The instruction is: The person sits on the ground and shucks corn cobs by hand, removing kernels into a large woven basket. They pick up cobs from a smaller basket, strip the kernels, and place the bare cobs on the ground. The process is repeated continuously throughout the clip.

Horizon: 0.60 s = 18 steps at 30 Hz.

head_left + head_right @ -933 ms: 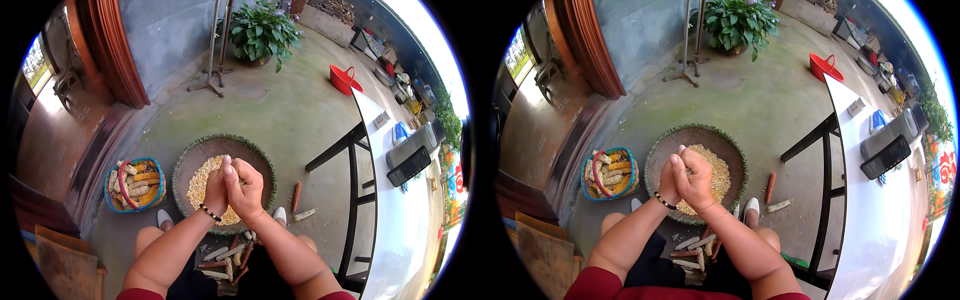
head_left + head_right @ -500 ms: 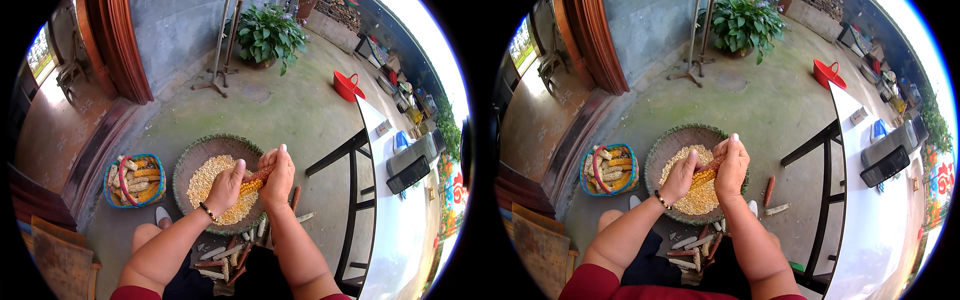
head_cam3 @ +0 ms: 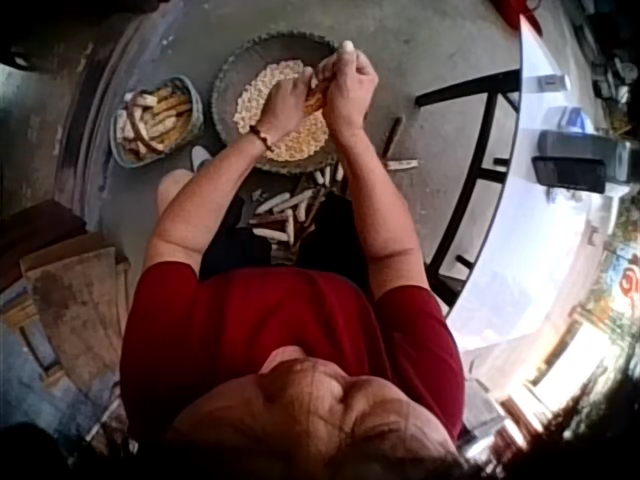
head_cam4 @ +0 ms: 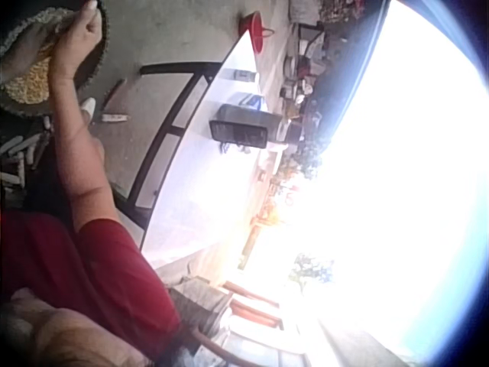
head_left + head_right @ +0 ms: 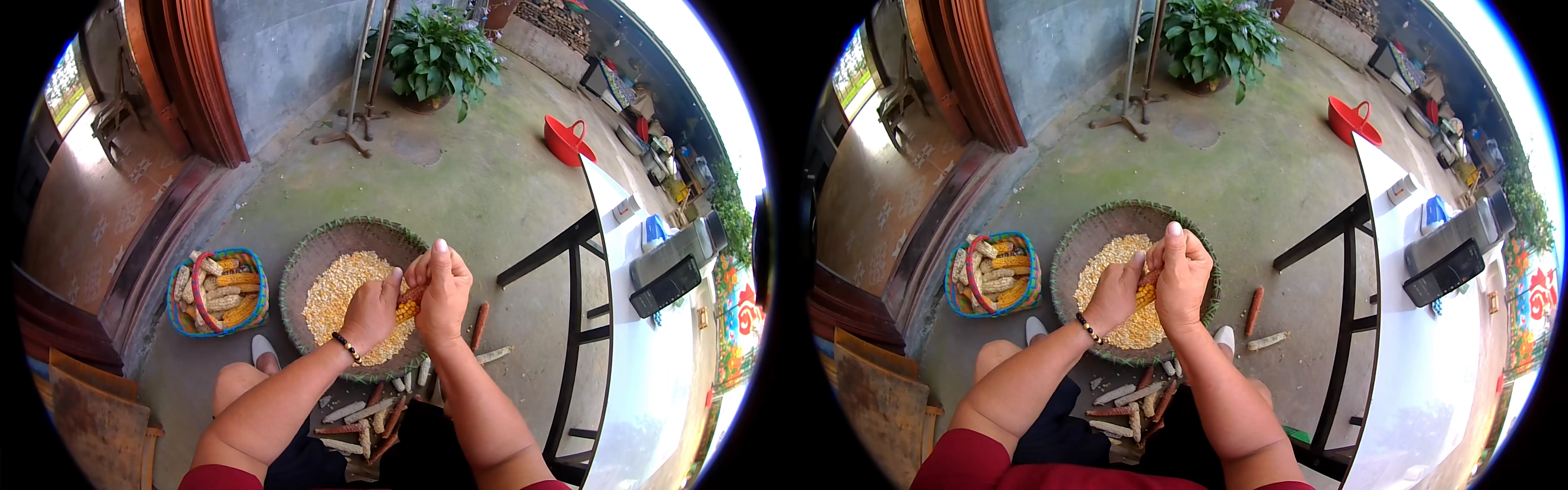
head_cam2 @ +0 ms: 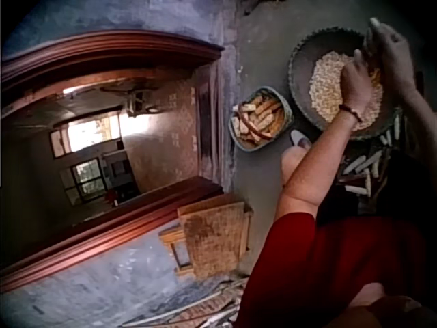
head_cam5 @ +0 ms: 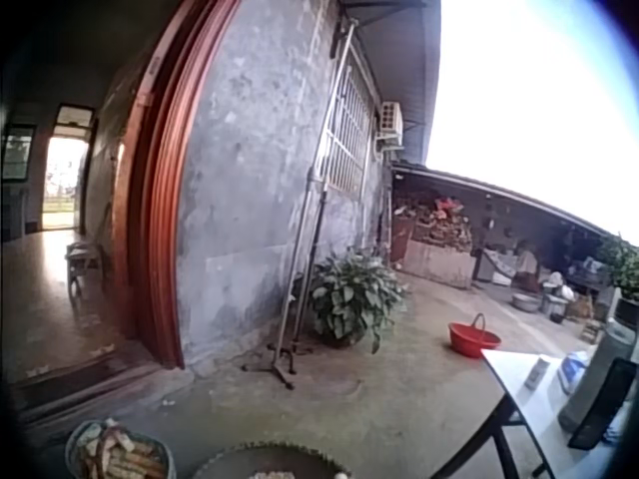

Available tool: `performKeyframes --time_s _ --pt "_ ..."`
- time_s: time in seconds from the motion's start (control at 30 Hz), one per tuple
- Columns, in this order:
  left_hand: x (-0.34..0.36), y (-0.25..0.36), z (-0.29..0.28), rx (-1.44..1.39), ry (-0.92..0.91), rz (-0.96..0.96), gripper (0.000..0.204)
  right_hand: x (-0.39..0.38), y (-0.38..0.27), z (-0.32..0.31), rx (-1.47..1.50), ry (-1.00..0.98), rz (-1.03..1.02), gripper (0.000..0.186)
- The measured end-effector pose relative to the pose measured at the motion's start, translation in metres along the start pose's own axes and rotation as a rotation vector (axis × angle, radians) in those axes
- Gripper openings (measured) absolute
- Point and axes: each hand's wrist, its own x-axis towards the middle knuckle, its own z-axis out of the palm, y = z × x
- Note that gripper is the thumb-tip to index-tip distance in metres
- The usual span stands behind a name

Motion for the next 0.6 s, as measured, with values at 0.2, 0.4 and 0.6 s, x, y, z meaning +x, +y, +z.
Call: performKeyframes --time_s 0.2,0.4,0.6 --pt "0.006 -0.01 0.0 -0.246 -0.052 -0.101 0.075 -0.008 -0.001 -0.001 -0.064 -0.101 -0.005 0.042" --pt "0.012 -0.002 -0.013 -0.276 -0.194 -0.099 0.081 0.016 -0.001 -0.017 0.271 0.162 0.105 0.042" --pt "-0.002 0.012 -0.012 -0.063 -0.261 0.198 0.062 0.018 0.002 -0.024 0.254 0.184 0.137 0.038"
